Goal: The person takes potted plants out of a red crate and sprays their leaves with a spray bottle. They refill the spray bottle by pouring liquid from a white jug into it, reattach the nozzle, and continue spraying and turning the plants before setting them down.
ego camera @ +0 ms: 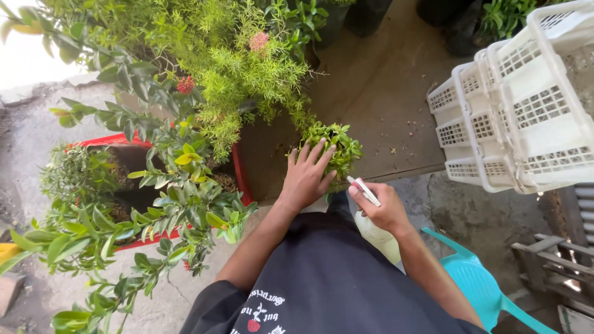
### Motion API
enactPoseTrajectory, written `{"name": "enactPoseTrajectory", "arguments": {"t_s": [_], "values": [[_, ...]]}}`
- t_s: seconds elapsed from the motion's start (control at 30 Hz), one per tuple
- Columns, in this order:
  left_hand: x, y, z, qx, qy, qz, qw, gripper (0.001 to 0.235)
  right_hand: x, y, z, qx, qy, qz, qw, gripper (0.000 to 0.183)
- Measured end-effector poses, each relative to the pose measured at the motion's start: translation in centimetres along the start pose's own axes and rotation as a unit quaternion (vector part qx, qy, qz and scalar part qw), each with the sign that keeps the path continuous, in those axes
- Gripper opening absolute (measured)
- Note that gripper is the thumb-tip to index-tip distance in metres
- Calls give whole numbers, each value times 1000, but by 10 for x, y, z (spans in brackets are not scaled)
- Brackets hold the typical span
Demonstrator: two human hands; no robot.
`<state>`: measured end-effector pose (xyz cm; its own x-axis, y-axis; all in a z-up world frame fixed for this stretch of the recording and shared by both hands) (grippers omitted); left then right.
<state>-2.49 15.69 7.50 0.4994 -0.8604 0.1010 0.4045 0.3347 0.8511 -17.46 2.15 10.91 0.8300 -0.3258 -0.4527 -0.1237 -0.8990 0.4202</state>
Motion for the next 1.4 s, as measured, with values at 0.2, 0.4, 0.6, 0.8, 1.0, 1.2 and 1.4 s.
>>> {"name": "enactPoseTrajectory", "arguments": {"t_s": [0.2, 0.4, 0.6, 0.8, 1.0, 1.2, 1.4], "values": [[-7, 1, 3, -28, -4, 10, 1000, 60, -5, -2, -10, -4, 24, 13, 1000, 40], [-15, 5, 3, -28, -22, 40, 999, 58, -2, -7, 8, -34, -20, -3, 999, 53], [-14, 3, -1, -42, -27, 39, 998, 48, -3, -2, -1, -20, -24, -10, 999, 58], [-9, 6, -3, -66, -35, 71, 995, 34, 3, 6, -3, -51, -24, -27, 998, 61], [-3, 7, -3, -81, -26, 90, 992, 22, 6, 15, -12, -46, 0, -16, 999, 60], [2, 7, -1, -88, -18, 103, 991, 20, 6, 20, -7, -55, -9, -12, 998, 59], [11, 3, 0, -98, 29, 87, 991, 39, 7, 20, -17, -79, 23, -9, 997, 57]]}}
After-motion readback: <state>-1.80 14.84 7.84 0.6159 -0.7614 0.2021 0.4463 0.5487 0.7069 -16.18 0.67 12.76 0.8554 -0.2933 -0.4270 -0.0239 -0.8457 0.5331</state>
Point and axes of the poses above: each hand's wrist, its own x-axis towards the middle knuckle, its own y-axis out of the back of the hand, z = x × y, the point moved 4 cm from there along x, towards the middle knuckle, and after that the axes turned 7 degrees about -z, right-handed, at the moved point
